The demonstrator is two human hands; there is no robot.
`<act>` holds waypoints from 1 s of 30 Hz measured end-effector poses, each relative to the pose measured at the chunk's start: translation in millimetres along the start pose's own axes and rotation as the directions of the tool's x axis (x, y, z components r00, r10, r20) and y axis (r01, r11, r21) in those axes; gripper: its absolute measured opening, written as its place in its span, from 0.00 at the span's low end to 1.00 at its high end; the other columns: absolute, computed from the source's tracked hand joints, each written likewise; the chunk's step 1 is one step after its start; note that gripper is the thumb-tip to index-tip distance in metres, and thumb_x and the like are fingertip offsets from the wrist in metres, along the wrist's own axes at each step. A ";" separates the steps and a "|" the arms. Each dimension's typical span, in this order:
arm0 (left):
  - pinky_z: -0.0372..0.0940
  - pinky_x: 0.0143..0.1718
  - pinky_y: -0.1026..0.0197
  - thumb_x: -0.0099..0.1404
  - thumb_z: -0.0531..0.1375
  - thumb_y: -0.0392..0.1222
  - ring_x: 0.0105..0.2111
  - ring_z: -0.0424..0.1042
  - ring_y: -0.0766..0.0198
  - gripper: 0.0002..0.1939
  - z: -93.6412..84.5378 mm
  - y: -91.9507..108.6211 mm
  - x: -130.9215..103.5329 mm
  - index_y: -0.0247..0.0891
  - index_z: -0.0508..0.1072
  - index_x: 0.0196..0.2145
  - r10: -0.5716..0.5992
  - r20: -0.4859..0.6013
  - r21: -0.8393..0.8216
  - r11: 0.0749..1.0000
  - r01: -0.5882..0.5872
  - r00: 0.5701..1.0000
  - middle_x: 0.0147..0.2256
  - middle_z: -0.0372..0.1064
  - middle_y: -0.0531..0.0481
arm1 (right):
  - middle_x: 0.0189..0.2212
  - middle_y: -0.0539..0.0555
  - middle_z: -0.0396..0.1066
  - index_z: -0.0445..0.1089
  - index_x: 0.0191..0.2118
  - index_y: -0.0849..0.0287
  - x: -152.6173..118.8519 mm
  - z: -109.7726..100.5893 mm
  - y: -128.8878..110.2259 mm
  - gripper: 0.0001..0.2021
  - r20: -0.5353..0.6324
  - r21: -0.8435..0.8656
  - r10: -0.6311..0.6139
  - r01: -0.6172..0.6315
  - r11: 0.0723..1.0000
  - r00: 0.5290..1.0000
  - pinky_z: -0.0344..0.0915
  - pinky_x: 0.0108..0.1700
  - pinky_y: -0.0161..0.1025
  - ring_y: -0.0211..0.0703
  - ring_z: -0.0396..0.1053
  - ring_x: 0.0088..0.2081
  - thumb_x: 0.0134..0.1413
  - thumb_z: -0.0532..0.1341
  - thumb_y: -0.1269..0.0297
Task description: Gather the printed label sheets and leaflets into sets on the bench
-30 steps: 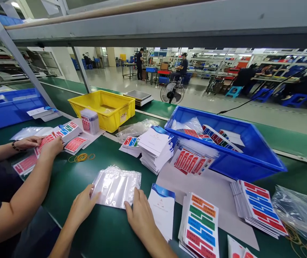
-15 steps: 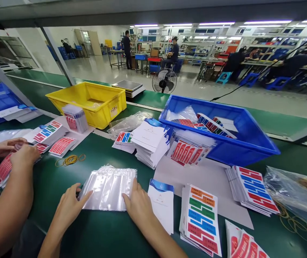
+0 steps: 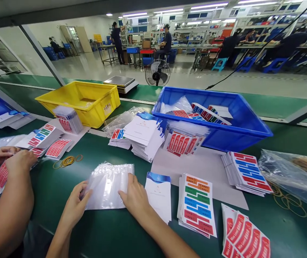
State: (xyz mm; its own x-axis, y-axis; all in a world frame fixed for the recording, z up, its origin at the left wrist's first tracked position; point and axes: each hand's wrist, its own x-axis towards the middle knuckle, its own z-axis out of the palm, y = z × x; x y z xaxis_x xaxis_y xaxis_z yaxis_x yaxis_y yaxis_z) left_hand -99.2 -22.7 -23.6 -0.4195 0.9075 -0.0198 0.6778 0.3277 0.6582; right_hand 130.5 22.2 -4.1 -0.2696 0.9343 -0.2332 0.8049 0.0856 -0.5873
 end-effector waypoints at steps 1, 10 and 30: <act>0.63 0.50 0.49 0.59 0.53 0.49 0.52 0.66 0.48 0.14 0.6 0.0 0.3 0.39 0.70 0.36 -0.012 -0.001 0.045 0.999 0.012 1.000 0.53 0.66 0.38 | 0.57 0.65 0.62 0.51 0.65 0.60 0.0 0.9 0.4 0.33 -0.008 -0.010 -0.008 0.008 1.000 1.000 0.69 0.46 0.51 0.61 0.70 0.49 0.56 0.60 0.58; 0.59 0.54 0.43 0.60 0.53 0.49 0.55 0.62 0.43 0.25 6.1 17.1 14.9 0.34 0.63 0.52 -0.075 0.079 0.139 0.988 0.063 0.994 0.53 0.64 0.35 | 0.52 0.73 0.63 0.43 0.67 0.71 10.0 -22.4 -13.1 0.43 0.048 -0.127 0.008 -0.002 0.992 0.999 0.63 0.51 0.53 0.68 0.62 0.54 0.53 0.63 0.57; 0.69 0.40 0.56 0.58 0.58 0.55 0.41 0.74 0.55 0.27 10.5 31.3 -19.1 0.36 0.67 0.50 -0.049 0.196 -0.395 0.910 0.124 0.979 0.43 0.74 0.43 | 0.46 0.67 0.69 0.65 0.48 0.70 3.5 -13.2 -7.1 0.20 0.027 0.049 -0.005 0.004 0.999 1.000 0.62 0.50 0.47 0.60 0.67 0.49 0.50 0.66 0.67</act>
State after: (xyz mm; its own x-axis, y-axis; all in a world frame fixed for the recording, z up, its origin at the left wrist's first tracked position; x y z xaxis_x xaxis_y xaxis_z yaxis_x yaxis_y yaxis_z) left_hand -63.7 -27.0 -10.4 -0.3253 0.9244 -0.1990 0.3263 0.3073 0.8939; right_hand 130.8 29.5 9.4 -0.2881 0.9240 -0.2513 0.7771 0.0723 -0.6253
